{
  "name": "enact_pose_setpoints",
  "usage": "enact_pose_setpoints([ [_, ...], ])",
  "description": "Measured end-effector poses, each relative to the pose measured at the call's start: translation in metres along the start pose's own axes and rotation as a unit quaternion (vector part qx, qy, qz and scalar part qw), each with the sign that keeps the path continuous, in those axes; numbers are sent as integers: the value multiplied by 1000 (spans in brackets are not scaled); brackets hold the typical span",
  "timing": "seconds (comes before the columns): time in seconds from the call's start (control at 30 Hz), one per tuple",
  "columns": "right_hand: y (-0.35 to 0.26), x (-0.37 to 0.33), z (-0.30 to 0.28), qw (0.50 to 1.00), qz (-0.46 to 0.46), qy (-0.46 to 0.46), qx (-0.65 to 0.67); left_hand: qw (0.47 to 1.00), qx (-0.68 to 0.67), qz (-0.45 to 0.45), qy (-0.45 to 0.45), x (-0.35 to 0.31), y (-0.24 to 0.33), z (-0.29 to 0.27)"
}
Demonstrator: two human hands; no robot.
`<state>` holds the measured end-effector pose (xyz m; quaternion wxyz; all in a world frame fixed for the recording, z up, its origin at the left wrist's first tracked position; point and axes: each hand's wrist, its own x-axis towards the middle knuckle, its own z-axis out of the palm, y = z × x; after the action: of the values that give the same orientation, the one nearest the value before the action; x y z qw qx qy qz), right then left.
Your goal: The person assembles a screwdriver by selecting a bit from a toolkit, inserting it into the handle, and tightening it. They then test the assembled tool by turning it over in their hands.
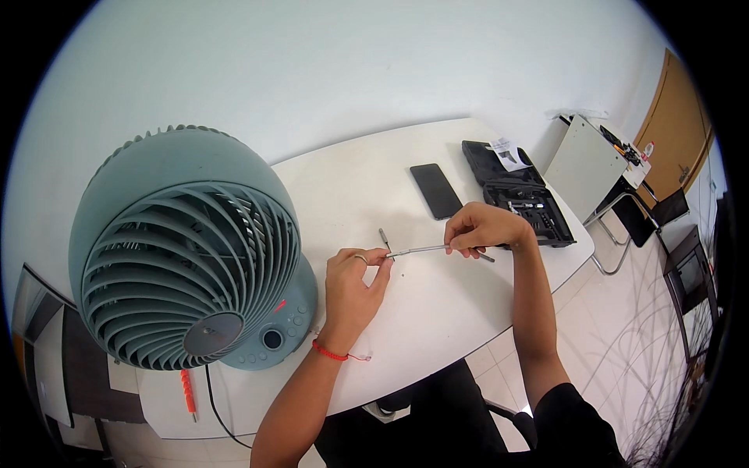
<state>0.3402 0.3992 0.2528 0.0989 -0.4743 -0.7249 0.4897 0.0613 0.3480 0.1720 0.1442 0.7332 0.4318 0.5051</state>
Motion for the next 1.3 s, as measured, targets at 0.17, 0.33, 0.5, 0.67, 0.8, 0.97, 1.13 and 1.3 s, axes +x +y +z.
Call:
enact_pose_setpoints([
  [0.17,1,1,0,1000,-5,1,6,1000,1,-14,3,0,-1,-1],
  [0.33,0,1,1,1000,-1,10,11,996,-50,-75,13,-2,-8,0],
  [0.5,-5,4,6,1000,3,14,3,937,-289,-194,28,-3,-24,7],
  [0.67,-3,6,8,1000,-17,14,10,893,-382,-236,7,1,-15,1],
  [0.8,-6,8,12,999,-28,22,6,885,-399,-240,-8,0,-13,-1],
  [0.97,-10,13,20,999,-33,18,-11,884,-404,-234,-11,-1,-14,0],
  [1.13,-9,18,24,999,-41,22,-25,908,-346,-235,-15,1,-16,0],
  [1.3,-5,24,29,995,-76,33,-49,922,-312,-228,-34,-1,-24,-1],
])
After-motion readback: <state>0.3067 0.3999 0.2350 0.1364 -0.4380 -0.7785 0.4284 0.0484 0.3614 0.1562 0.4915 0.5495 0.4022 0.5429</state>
